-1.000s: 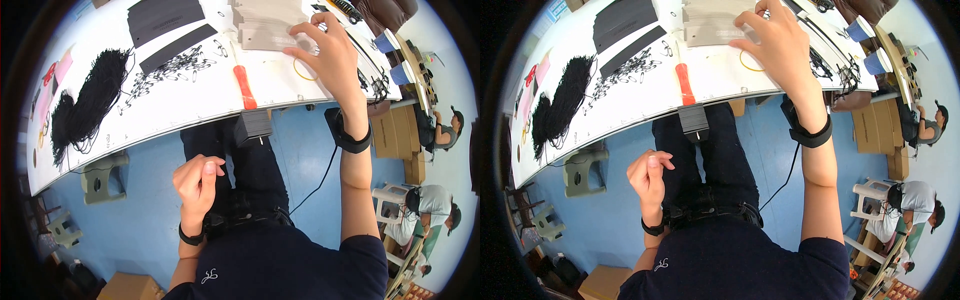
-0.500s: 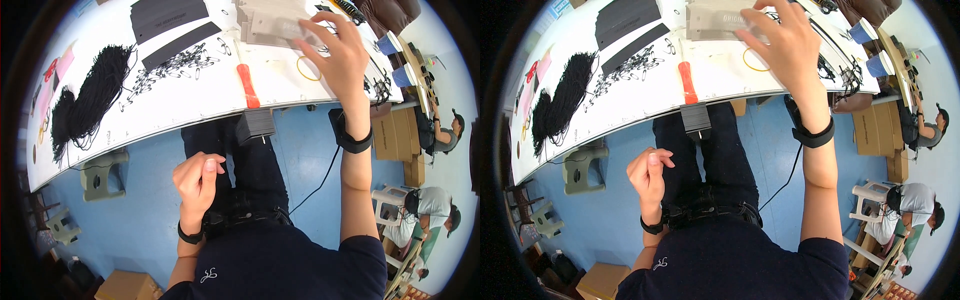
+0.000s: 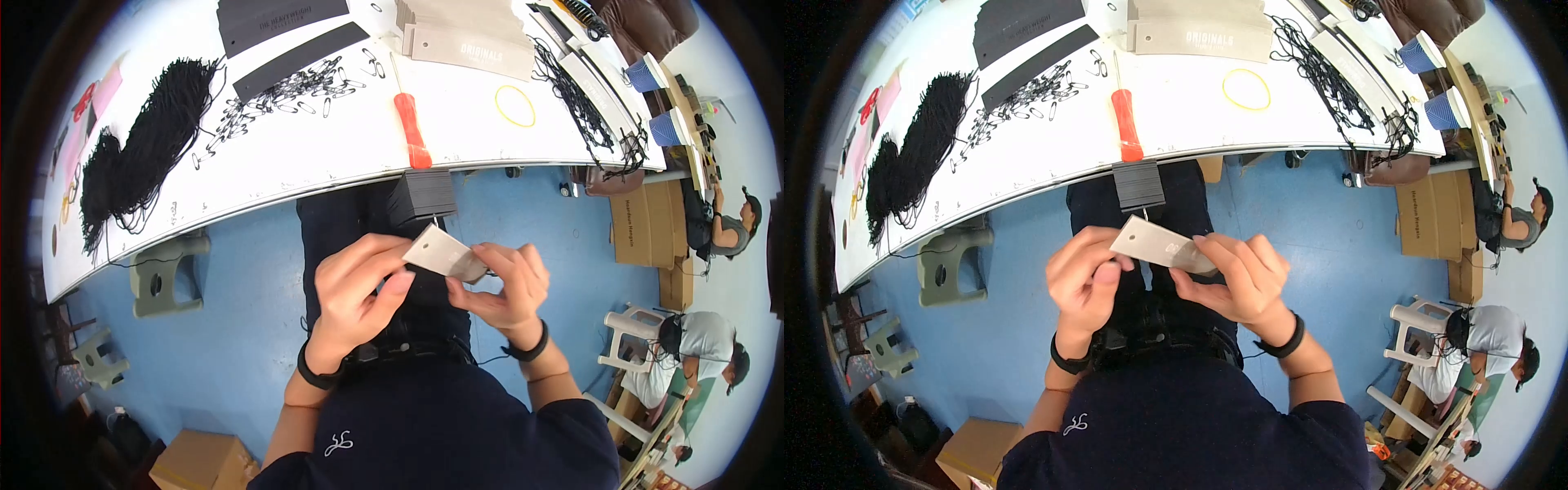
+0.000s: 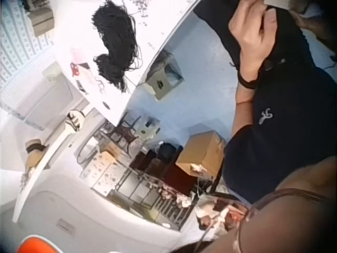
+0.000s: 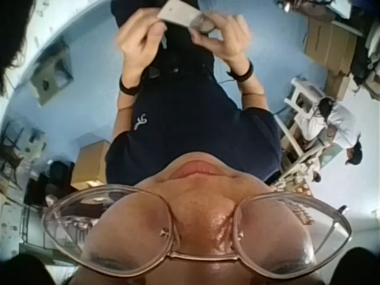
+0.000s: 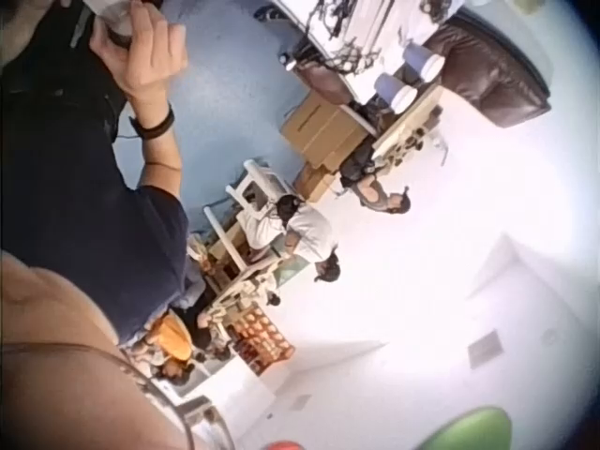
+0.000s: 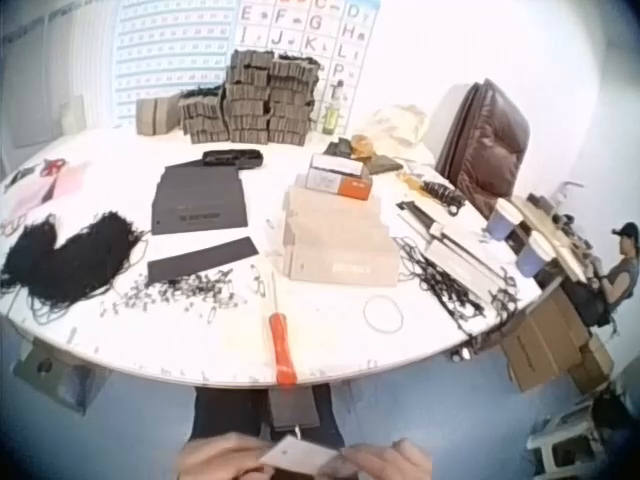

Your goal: The person is assembling clothing or product tags by threading black string loops through holes in cardboard tags and securing them.

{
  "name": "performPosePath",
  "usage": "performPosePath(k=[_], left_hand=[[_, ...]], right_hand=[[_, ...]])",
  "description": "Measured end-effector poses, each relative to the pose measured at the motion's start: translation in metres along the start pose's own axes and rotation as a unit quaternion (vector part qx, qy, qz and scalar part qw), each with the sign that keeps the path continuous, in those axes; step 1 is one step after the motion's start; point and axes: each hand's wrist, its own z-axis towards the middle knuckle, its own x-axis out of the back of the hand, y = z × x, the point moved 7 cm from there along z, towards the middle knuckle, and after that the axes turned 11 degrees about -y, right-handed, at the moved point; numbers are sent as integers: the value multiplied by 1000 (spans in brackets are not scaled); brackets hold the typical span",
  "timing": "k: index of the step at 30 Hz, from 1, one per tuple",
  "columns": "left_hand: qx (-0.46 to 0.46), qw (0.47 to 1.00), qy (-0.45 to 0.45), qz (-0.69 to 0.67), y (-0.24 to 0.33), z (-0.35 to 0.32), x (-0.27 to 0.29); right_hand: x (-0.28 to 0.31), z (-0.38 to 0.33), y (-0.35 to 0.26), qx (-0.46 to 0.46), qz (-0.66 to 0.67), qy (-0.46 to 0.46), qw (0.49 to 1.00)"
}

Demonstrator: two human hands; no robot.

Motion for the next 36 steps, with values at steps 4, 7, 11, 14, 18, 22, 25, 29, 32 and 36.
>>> performPosePath(k=[4,7,11,14,18,22,25,29,32,36], left_hand=[[70,997,35,8,-12,0,-10],[67,996,34,56,-5,10,-14],[42,984,72,155,-4,12,-12],[42,968,78,233,2,15,-10],[77,966,88,229,3,6,-5],[30,999,-31,2,-7,4,-27],[56,997,-57,-22,-1,7,-39],[52,997,-31,-37,-4,5,-33],[70,997,-8,-20,1,12,-20],[-5,995,25,92,11,20,-10]], right_hand=[[-17,-4,2,-51,18,41,998],[-24,-6,5,-70,33,51,996],[-32,-10,6,-60,58,44,996],[-26,-15,14,-155,133,61,977],[-22,-15,31,-277,499,120,813],[-27,-4,21,-284,606,106,735],[-31,-1,13,-269,597,81,751],[-34,-3,9,-243,576,67,778],[-33,-8,13,-219,526,60,820],[-34,-19,18,-233,390,15,891]])
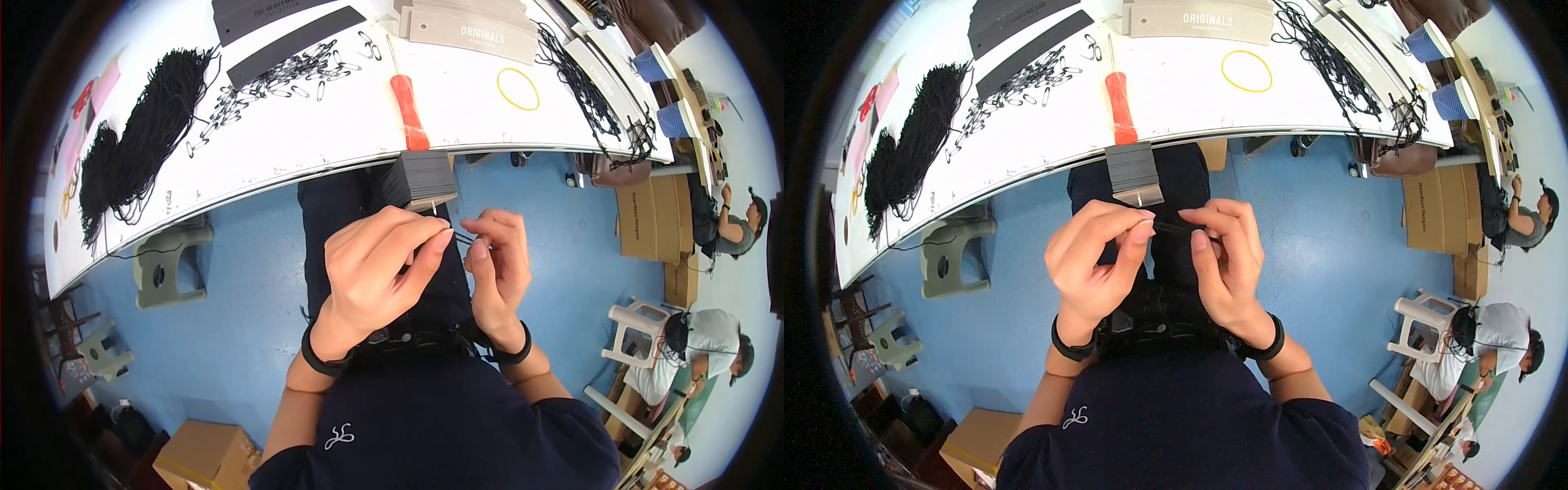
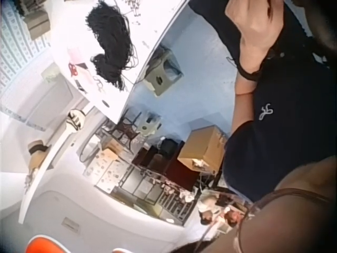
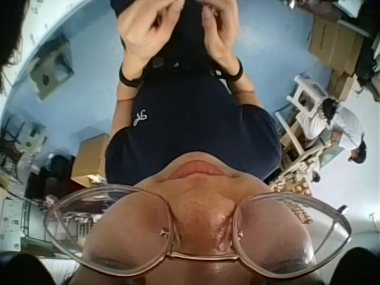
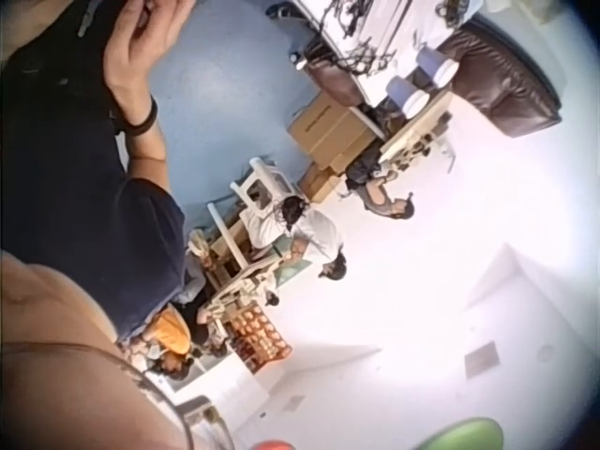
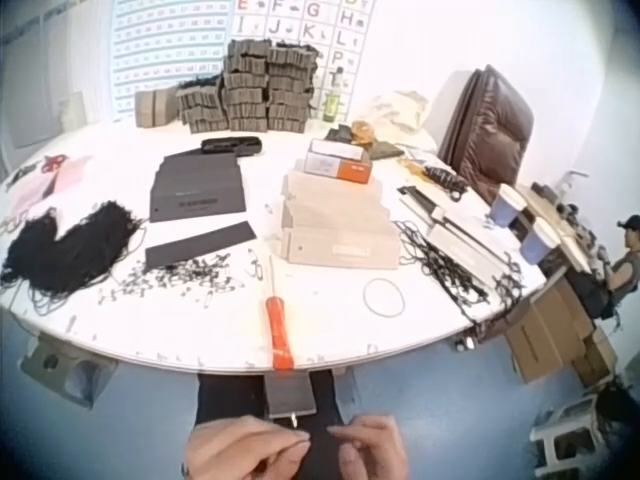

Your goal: The person is assembling clothing or product tags by threading black string loops through holes in cardboard tags and securing them.

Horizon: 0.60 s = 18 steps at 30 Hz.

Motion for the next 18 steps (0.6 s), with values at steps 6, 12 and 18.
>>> performPosePath(k=[6,12,18], left_hand=[[-12,994,30,101,5,3,3],[-12,988,32,149,0,1,3],[-26,986,99,134,1,-8,9]], right_hand=[[1,1,6,4,-52,12,999],[-6,-3,26,-47,-14,23,999],[-11,-11,59,-107,38,38,993]])
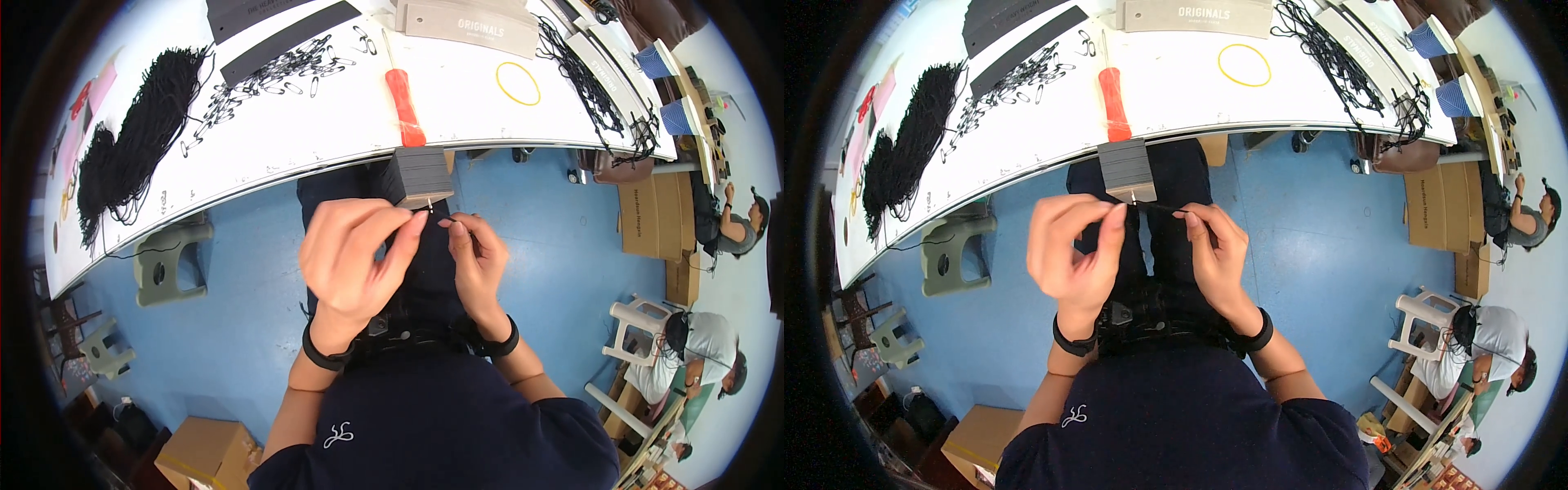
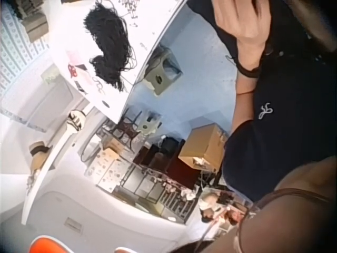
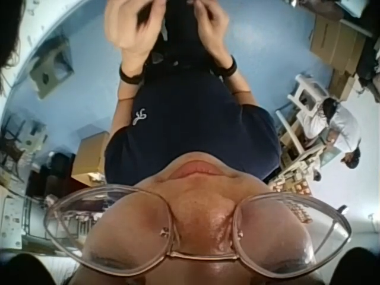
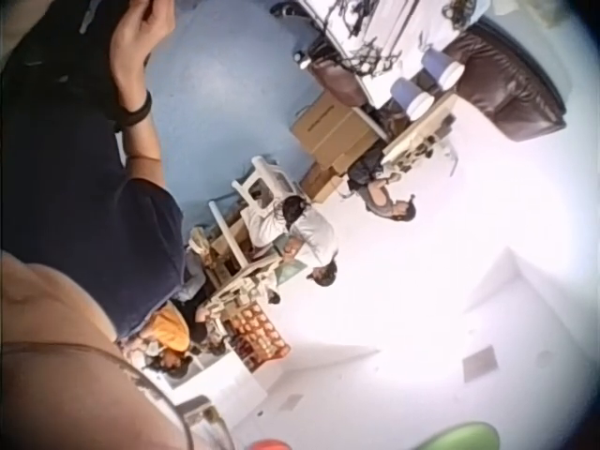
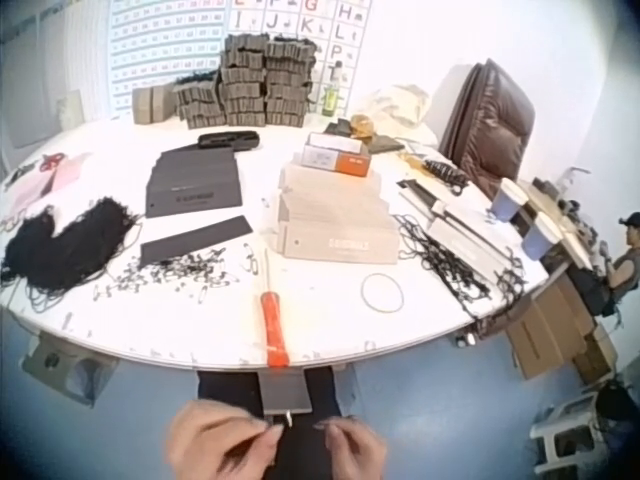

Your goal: The person is assembling clothing or product tags by threading black string loops through holes in cardboard tags and securing them.

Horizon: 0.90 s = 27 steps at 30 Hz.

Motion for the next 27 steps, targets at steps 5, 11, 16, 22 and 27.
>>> performPosePath(k=[5,11,16,22,27], left_hand=[[14,1000,0,8,-5,1,-1],[46,998,21,-44,-9,-1,-1],[14,999,42,-28,-1,-1,3],[33,996,47,-65,-5,-4,3],[44,997,42,-45,-3,-7,5]], right_hand=[[-6,3,2,27,2,-3,1000],[-6,5,4,23,-5,5,1000],[-6,5,3,28,-16,6,999],[-8,5,2,29,-21,3,999],[-10,5,1,31,-20,-1,999]])
